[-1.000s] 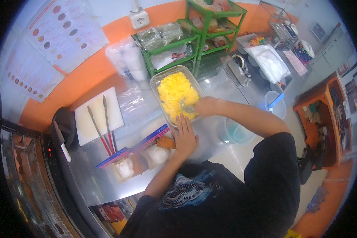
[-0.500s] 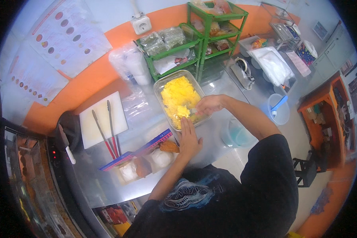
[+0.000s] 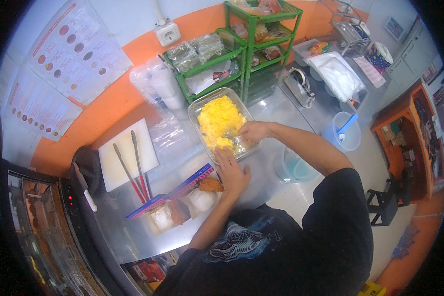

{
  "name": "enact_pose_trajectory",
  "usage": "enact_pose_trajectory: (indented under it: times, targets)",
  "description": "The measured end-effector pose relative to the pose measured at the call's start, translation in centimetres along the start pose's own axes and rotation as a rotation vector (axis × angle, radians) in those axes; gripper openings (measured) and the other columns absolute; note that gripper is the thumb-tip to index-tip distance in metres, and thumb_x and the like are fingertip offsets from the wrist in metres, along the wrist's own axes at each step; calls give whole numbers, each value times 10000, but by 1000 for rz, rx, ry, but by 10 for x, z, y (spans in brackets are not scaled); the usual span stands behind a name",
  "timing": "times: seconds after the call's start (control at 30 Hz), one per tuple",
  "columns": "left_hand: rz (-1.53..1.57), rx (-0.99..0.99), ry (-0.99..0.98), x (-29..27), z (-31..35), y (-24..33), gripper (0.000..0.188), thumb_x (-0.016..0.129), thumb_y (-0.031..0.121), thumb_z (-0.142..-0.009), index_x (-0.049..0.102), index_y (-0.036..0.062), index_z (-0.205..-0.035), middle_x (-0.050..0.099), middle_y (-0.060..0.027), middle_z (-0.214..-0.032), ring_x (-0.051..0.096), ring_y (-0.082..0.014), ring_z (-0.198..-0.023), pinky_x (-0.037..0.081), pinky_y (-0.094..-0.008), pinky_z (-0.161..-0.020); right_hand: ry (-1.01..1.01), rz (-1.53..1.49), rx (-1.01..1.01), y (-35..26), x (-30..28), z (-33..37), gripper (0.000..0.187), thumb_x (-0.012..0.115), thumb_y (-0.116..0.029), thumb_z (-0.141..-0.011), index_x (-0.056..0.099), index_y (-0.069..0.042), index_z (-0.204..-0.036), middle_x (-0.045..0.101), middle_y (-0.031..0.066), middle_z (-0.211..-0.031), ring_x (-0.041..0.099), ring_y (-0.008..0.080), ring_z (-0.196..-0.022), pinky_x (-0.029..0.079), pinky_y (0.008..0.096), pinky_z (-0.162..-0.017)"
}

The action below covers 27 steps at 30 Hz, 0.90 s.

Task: The person assembles two food orders by placing rice balls and fried chicken into paper boxes, adding a scoop of yellow side, then closing the boxes and placing them into a clear plastic bag. The person also writes on a receipt and handles a pen and plastic bag during the process.

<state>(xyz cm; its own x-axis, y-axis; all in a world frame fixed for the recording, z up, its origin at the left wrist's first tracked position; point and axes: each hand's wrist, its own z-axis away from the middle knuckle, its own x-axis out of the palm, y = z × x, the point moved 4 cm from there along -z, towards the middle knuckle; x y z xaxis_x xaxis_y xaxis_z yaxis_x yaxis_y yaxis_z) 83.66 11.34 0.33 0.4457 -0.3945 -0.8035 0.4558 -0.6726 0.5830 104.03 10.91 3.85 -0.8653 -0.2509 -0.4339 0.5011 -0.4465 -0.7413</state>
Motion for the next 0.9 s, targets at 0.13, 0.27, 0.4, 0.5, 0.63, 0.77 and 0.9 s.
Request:
enact_pose_trajectory:
  times: [0.13, 0.27, 0.4, 0.5, 0.63, 0.77, 0.9]
  targets:
    - [22, 17, 15, 1, 0, -5, 1073, 746, 304, -845, 87, -136, -1569, 55, -419, -1618, 51, -550, -1528, 183, -649, -1194, -40, -70, -9, -3, 5, -1, 187, 589, -163, -960, 696, -43, -862, 668, 49, -826, 608, 160, -820, 484, 327, -712]
    - [49, 28, 24, 0, -2, -9, 1074, 752, 307, -836, 102, -139, -1565, 68, -416, -1618, 59, -548, -1528, 186, -651, -1195, -146, -395, 105, 1, 10, 6, 186, 581, -182, -1022, 686, -55, -936, 655, 12, -852, 569, 114, -800, 457, 294, -680]
    - [53, 27, 10, -4, -2, -12, 1068, 754, 314, -834, 119, -142, -1562, 76, -398, -1629, 63, -532, -1535, 174, -669, -1193, -176, -499, 149, 8, -2, 14, 192, 582, -169, -1037, 673, -66, -903, 610, -9, -827, 466, 57, -655, 413, 245, -622]
    - [23, 12, -25, -5, -1, -11, 1056, 748, 314, -839, 127, -142, -1562, 84, -385, -1635, 64, -519, -1541, 170, -682, -1190, -237, -415, 197, 15, -18, 17, 162, 595, -194, -1025, 693, -67, -1008, 625, -6, -849, 503, 64, -733, 434, 263, -652]
    - [8, 10, -2, -5, 1, -9, 1028, 748, 265, -834, 144, -134, -1564, 99, -380, -1637, 70, -509, -1544, 196, -598, -1213, -237, -247, 300, 22, -41, 24, 179, 616, -212, -1008, 716, -73, -1062, 628, -5, -850, 511, 74, -747, 440, 262, -642]
    - [16, 14, 2, -3, 0, -9, 1035, 742, 309, -846, 144, -135, -1564, 91, -384, -1636, 66, -509, -1544, 189, -653, -1194, -248, -143, 348, 22, -53, 37, 170, 624, -214, -1001, 722, -84, -1051, 604, -9, -831, 507, 80, -730, 435, 252, -626]
    - [22, 6, -1, -2, 1, -10, 1043, 740, 334, -853, 138, -131, -1567, 84, -382, -1637, 62, -510, -1544, 189, -677, -1186, -254, -193, 359, 21, -56, 43, 160, 618, -189, -993, 713, -71, -1046, 576, -16, -803, 500, 75, -714, 434, 250, -628]
